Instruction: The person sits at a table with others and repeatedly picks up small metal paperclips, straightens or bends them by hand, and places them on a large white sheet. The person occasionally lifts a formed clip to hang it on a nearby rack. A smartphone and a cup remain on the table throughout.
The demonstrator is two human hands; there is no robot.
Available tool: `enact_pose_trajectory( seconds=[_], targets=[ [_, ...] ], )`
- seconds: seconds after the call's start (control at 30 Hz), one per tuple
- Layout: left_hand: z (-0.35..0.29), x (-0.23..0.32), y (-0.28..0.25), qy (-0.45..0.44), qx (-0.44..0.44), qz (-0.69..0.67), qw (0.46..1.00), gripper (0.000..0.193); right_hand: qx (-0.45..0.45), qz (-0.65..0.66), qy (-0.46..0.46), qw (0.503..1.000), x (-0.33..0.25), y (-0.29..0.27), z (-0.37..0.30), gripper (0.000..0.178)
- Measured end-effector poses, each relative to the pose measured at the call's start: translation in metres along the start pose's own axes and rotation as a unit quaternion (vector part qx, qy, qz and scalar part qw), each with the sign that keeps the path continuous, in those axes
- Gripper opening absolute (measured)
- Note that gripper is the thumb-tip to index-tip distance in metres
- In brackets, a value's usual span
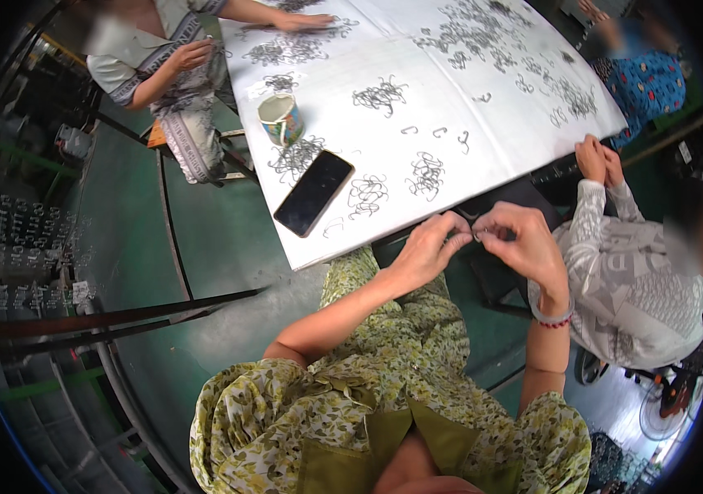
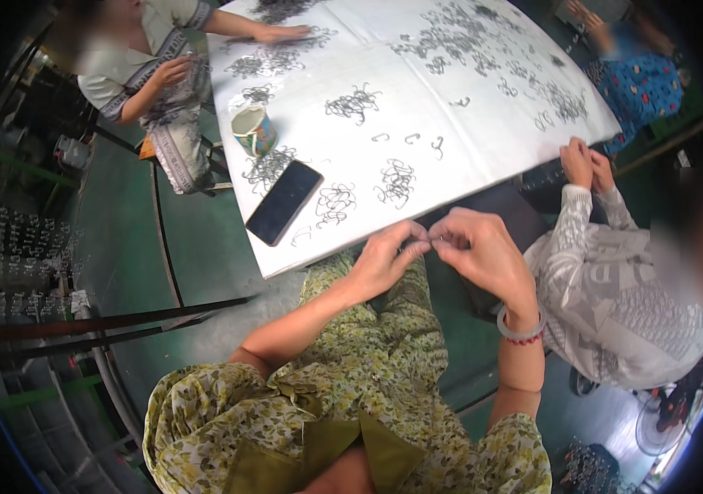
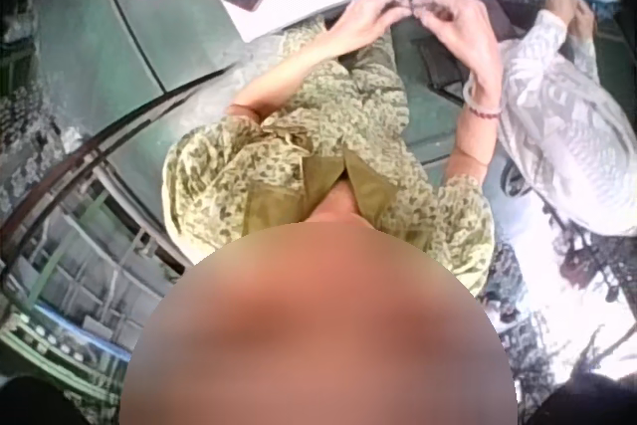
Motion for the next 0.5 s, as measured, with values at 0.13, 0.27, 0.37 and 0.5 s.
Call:
enact_pose_trajectory(
  seconds=[0.13,0.27,0.37,0.5],
  targets=[
    [0.001,0.000,0.001,-0.003,-0.019,-0.014,1.000,0.017,0.076,0.008,-0.016,0.997,-0.010,-0.011,-0.005,0.020],
    [0.010,-0.022,-0.023,-0.024,0.028,0.031,0.999,0.034,0.139,0.058,0.005,0.989,0.003,-0.021,-0.009,0.020],
    [0.064,-0.067,-0.076,-0.014,0.056,0.196,0.979,0.024,0.164,0.102,0.006,0.981,0.016,-0.017,-0.009,0.014],
    [0.133,-0.158,-0.130,-0.092,0.087,0.432,0.893,0.024,0.196,0.143,0.030,0.970,0.026,-0.011,-0.012,0.013]
  ],
)
Point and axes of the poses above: each hand's wrist, its own z-axis towards the middle knuckle, its own y-axis out of the palm, x = y × z, the point moved 9 cm from there along z, towards the middle knuckle, and after that the axes turned 7 degrees about y, right-handed, at the moved point
